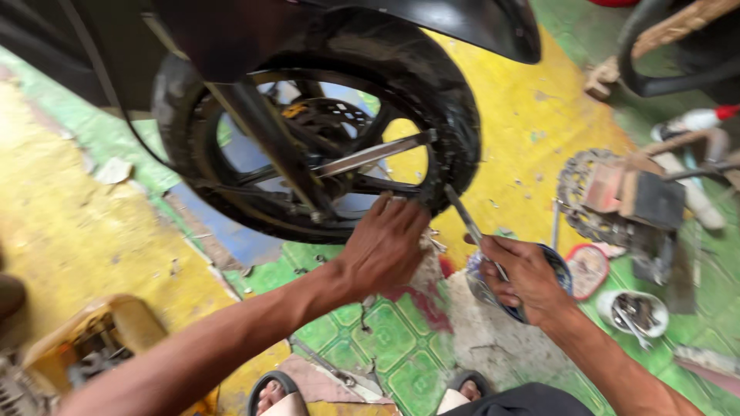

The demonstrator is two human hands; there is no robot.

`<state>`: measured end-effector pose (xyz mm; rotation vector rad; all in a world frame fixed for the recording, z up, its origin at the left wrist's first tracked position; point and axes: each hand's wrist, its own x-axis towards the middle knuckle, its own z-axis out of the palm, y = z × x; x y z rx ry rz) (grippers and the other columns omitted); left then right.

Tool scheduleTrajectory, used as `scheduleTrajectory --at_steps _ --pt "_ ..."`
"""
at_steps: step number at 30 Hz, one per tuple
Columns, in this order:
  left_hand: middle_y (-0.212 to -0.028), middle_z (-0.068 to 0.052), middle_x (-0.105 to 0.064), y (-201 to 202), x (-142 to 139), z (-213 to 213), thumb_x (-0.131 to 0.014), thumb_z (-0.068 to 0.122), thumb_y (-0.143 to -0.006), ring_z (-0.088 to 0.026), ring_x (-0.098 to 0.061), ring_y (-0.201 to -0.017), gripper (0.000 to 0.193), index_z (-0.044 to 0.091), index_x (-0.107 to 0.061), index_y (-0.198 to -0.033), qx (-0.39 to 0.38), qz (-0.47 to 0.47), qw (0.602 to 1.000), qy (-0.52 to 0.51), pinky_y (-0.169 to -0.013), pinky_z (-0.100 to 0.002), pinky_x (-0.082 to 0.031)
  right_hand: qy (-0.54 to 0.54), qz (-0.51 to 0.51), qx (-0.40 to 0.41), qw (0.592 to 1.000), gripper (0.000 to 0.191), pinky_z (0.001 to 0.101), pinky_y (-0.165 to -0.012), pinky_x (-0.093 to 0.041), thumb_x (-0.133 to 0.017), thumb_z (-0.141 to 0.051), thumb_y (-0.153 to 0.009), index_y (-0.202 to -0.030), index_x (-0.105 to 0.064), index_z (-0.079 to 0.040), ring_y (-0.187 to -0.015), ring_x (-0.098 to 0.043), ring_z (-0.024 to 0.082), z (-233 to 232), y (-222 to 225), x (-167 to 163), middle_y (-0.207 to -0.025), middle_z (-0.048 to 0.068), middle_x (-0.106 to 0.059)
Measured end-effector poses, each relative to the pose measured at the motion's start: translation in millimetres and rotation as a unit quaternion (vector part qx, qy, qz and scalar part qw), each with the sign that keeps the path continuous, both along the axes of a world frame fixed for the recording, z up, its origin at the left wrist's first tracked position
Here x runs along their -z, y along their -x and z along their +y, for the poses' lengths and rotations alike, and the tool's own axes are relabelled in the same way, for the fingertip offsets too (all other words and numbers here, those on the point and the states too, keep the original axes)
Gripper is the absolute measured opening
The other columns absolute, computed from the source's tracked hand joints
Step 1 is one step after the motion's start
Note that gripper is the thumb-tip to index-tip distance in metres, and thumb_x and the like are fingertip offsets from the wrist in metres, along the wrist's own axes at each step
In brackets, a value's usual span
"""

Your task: The person works on the front wheel of a motorcycle, running a flat pry tool around the tire bead near the rim while steadying the wheel with the other hand. They then kneel at the wheel hub and use both hands to work on the axle area with a wrench.

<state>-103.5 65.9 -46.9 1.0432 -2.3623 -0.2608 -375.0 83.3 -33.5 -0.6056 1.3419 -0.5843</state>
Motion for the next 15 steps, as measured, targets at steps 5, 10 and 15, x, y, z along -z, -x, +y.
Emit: scheduleTrajectory --at_steps 5,10,15 --pt "-0.111 -0.006 -0.055 -135.9 -1.5 17.9 -0.058 0.001 -0.096 -0.021 -0.067 -0.108 0.028 0.007 -0.048 -0.122 -0.171 0.341 0.917 -0.119 -0.094 -0.038 -0.054 -0.024 0.022 -0.003 0.999 0.04 0.0238 -0.032 -0.022 -0.056 -0.028 -0.1 -0.126 -0.067 -0.001 -0.041 -0.03 0.006 -5.5 1.4 3.2 -0.069 0.001 -0.045" --pt "-0.151 -0.011 -0.045 -282.0 21.0 -8.7 -0.07 0.021 -0.109 -0.025 -0.05 -0.137 0.064 0.006 -0.03 -0.157 -0.341 0.29 0.894 0.02 -0.112 -0.04 -0.041 -0.026 0.017 -0.008 0.999 0.038 0.0241 -0.032 -0.023 -0.058 -0.028 -0.099 -0.125 -0.066 -0.001 -0.041 -0.033 0.006 -3.8 3.1 5.7 -0.07 0.002 -0.048" --pt "-0.136 -0.002 -0.065 -302.5 71.8 -70.1 -0.066 0.043 -0.101 -0.014 -0.062 -0.124 0.059 0.005 -0.052 -0.144 -0.146 0.628 0.728 -0.233 -0.107 -0.03 -0.05 -0.003 0.024 -0.004 1.0 0.039 0.0242 -0.031 -0.023 -0.06 -0.029 -0.098 -0.124 -0.071 -0.003 -0.038 -0.033 0.006 3.0 2.0 -6.8 -0.067 0.002 -0.049"
